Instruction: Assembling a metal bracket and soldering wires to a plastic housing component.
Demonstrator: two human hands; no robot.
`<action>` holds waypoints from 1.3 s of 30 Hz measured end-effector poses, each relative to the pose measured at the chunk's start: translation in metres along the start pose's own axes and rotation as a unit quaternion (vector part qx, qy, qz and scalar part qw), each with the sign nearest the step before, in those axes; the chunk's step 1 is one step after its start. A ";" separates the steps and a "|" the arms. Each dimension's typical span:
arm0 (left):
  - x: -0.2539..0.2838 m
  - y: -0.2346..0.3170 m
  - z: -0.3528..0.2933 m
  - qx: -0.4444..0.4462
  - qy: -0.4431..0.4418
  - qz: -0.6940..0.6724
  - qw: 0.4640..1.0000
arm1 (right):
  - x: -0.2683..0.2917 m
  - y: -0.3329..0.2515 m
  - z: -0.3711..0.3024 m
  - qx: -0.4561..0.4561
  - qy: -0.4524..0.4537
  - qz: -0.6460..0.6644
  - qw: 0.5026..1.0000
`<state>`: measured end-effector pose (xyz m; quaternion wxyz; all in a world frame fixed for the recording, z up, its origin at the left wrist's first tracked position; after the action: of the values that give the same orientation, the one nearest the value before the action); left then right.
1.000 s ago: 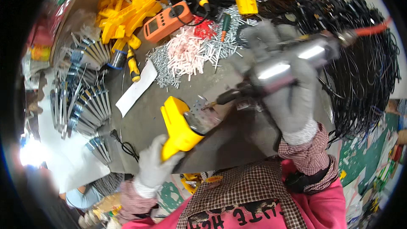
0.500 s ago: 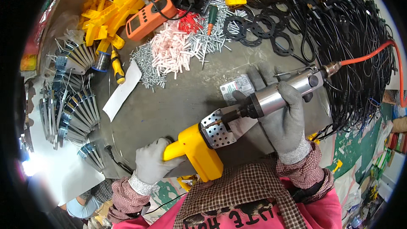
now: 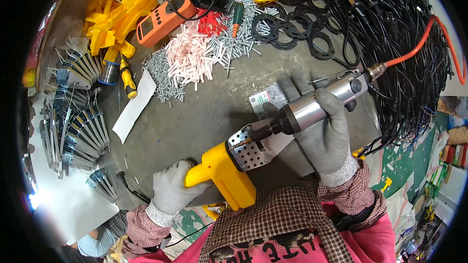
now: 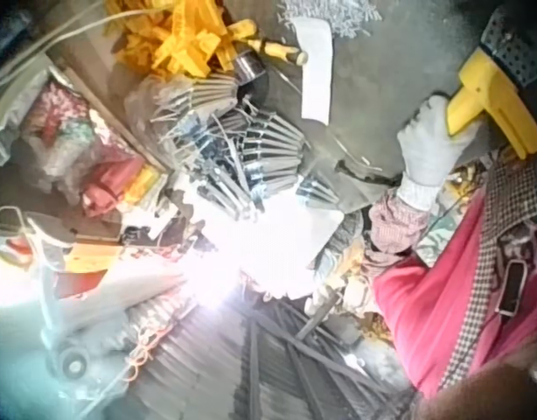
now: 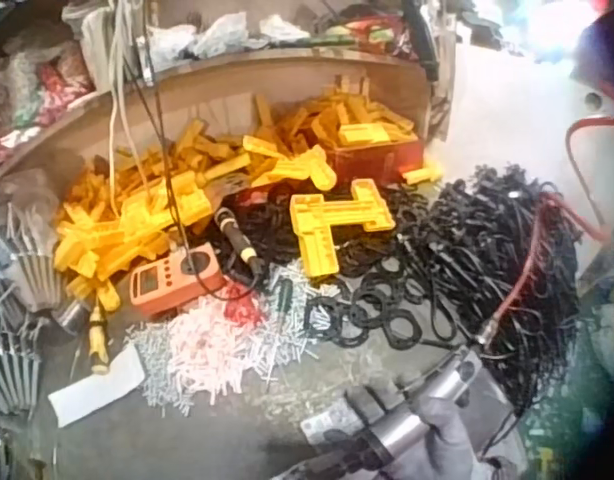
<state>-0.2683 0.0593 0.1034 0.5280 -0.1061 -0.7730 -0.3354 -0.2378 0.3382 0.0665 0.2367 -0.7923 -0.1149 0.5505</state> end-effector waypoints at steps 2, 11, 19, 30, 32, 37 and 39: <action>0.002 0.001 -0.002 -0.001 0.003 -0.008 1.000 | -0.001 0.001 0.000 -0.008 0.007 0.003 1.000; -0.001 0.006 0.004 -0.036 -0.009 0.024 0.999 | -0.003 0.009 0.000 -0.025 -0.022 0.013 0.999; -0.001 0.007 0.001 -0.030 0.015 0.033 0.999 | 0.017 -0.005 -0.016 0.035 -0.014 0.006 0.999; 0.000 0.008 0.001 -0.055 0.047 0.028 0.997 | 0.013 -0.004 -0.024 0.017 -0.003 -0.012 1.000; -0.002 0.005 0.001 -0.026 0.035 0.021 0.999 | 0.010 -0.001 -0.026 -0.012 -0.004 -0.017 1.000; 0.001 0.007 0.002 -0.028 0.029 0.014 0.999 | 0.013 -0.007 -0.027 0.010 0.007 -0.043 0.999; 0.000 0.006 0.003 -0.026 0.024 0.010 0.999 | 0.009 -0.006 -0.025 -0.001 0.001 -0.044 0.999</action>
<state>-0.2676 0.0655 0.1055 0.5465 -0.1196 -0.7500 -0.3529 -0.2112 0.3408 0.0688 0.2599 -0.7871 -0.1500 0.5389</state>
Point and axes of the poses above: each hand's wrist, its own z-axis towards the middle knuckle, its own x-axis out of the back of the hand, y = z × x, the point moved 8 cm from there along z, towards the middle knuckle, and after that the axes turned 10 degrees about -z, right-handed, at the moved point
